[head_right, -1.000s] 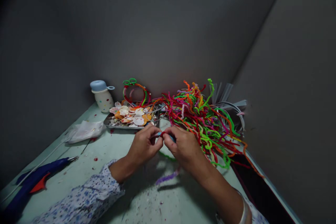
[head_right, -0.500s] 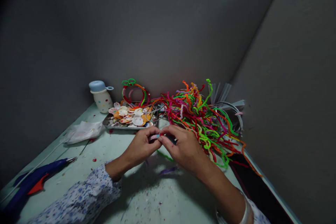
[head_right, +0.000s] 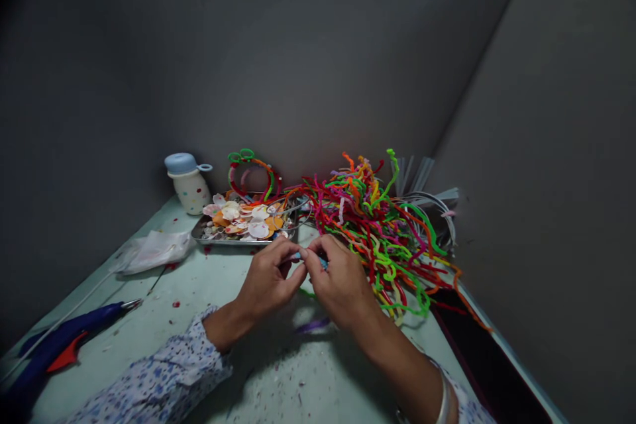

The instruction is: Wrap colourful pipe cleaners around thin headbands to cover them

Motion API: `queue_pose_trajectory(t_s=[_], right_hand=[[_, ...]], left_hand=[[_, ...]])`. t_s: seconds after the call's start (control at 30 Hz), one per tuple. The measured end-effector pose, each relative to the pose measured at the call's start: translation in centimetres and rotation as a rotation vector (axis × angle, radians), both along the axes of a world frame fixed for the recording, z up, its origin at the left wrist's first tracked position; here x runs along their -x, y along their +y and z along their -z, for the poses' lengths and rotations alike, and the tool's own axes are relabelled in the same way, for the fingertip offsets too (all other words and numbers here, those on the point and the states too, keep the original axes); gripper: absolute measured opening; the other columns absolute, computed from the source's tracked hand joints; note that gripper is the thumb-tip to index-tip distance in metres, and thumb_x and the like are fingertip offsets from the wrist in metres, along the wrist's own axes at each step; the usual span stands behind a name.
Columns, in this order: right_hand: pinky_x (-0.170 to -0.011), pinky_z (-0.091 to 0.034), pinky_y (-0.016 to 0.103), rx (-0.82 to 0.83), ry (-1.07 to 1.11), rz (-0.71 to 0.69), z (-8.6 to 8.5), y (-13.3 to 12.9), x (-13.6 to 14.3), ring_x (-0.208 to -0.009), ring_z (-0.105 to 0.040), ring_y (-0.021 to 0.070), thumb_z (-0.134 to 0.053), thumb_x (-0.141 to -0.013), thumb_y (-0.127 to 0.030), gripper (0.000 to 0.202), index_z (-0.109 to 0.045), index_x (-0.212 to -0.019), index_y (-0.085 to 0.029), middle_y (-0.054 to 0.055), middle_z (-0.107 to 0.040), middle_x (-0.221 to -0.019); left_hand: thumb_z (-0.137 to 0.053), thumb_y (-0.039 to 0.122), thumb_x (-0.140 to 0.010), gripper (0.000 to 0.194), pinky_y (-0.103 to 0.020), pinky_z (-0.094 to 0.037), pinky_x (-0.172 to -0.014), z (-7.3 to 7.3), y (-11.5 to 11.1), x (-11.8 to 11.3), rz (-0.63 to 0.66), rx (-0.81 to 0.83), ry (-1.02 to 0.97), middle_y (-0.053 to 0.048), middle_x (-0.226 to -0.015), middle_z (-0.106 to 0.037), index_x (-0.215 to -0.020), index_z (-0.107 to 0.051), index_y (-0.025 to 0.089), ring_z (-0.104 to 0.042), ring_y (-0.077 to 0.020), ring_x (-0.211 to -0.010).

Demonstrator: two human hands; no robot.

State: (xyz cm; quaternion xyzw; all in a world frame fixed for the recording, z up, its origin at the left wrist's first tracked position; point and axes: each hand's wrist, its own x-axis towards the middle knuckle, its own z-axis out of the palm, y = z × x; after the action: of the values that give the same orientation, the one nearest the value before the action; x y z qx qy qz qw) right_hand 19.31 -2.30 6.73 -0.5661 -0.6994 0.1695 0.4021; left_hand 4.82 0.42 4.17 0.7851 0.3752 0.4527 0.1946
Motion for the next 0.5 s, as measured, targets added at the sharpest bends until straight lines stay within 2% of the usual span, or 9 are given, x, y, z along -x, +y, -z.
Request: queue_pose_trajectory(t_s=[0.2, 0.5], right_hand=[[-0.066, -0.044, 0.028, 0.02, 0.043, 0.017, 0.23, 0.02, 0.33, -0.076, -0.061, 0.0184, -0.049, -0.089, -0.032, 0.018, -0.058, -0.082, -0.019, 0.004, -0.066, -0.078], [-0.063, -0.041, 0.027, 0.002, 0.005, 0.04, 0.04, -0.21, 0.68, -0.074, -0.059, 0.0183, -0.048, -0.09, -0.031, 0.018, -0.057, -0.081, -0.019, 0.004, -0.065, -0.078]], left_hand=[[-0.059, 0.016, -0.076, 0.007, -0.021, -0.039, -0.058, -0.03, 0.0, -0.07, -0.008, 0.101, -0.042, -0.002, -0.076, -0.055, -0.081, -0.064, 0.016, -0.052, -0.0114, -0.067], [-0.057, 0.018, -0.078, 0.007, -0.022, -0.038, -0.058, 0.05, -0.13, -0.14, -0.075, 0.062, -0.027, -0.001, -0.072, -0.055, -0.076, -0.063, 0.016, -0.051, -0.0114, -0.065]])
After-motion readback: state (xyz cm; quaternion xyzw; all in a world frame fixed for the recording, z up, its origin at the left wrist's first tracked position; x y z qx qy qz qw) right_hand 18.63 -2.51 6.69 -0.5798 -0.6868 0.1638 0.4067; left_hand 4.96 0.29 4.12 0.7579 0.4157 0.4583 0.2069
